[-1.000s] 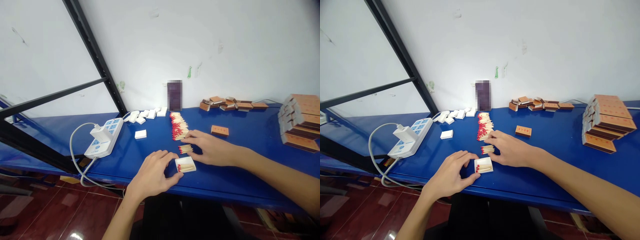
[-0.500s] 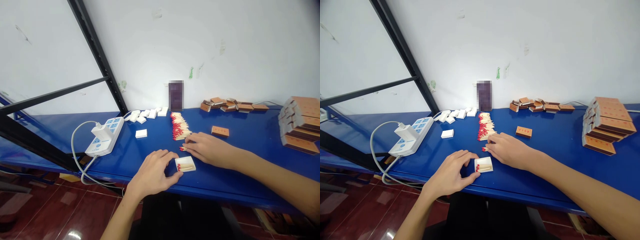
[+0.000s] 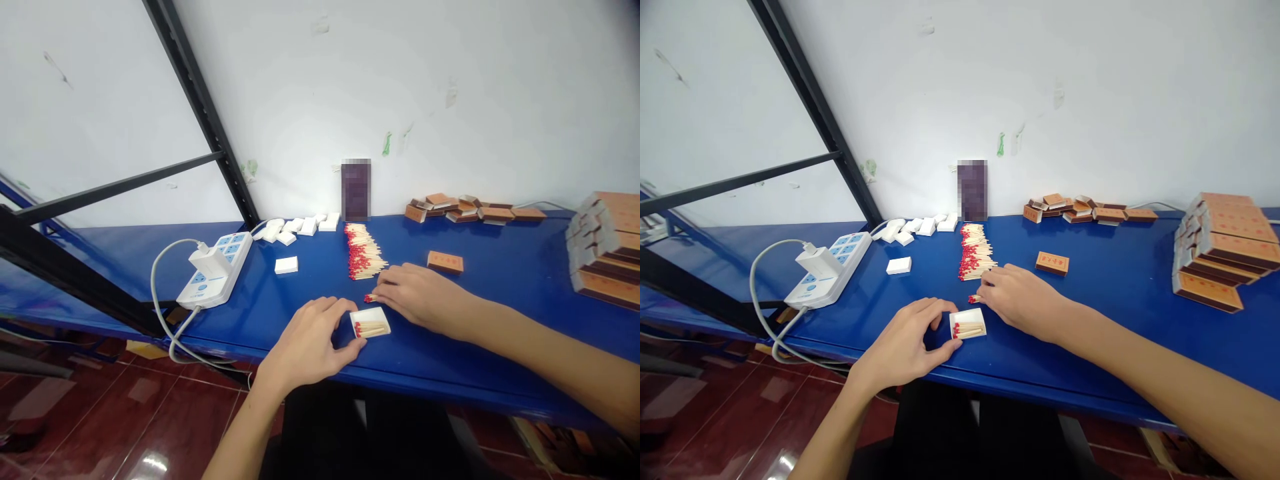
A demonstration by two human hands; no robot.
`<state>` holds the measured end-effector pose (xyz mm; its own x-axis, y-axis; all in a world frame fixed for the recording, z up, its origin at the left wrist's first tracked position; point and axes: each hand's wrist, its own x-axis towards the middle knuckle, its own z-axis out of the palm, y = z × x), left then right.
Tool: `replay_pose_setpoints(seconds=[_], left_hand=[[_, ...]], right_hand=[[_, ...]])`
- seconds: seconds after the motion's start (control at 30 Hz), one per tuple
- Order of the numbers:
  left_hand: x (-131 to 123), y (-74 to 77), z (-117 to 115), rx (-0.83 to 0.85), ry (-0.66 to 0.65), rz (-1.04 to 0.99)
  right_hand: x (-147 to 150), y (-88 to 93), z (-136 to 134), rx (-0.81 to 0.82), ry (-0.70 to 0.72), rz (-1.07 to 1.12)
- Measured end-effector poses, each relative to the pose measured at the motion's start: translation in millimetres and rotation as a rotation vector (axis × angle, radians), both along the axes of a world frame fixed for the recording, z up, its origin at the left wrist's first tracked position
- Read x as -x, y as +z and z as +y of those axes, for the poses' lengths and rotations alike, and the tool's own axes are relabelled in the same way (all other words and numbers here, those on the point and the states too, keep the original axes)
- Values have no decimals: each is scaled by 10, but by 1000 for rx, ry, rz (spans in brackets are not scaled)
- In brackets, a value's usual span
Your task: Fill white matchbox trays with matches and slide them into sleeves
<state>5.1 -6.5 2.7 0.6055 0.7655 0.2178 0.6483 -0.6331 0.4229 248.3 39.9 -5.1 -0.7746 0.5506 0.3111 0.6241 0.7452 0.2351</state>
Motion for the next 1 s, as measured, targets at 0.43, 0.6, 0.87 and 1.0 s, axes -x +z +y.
replay_pose_setpoints(seconds=[0.43,0.6,0.87,1.0], left_hand=[[-4,-10,3,-12,-9,6],[-2,-13,1,-19,-5,7],[-2,-14,5,-20,-6,10],[0,-16,6,-16,-8,18]], right_hand=[[-12,2,1,-14,0,-9],[-21,-25,-9,-81,31,-99],[-11,-55,-21,-121,18,-127],[3,-39,-7,-142,7,-152]])
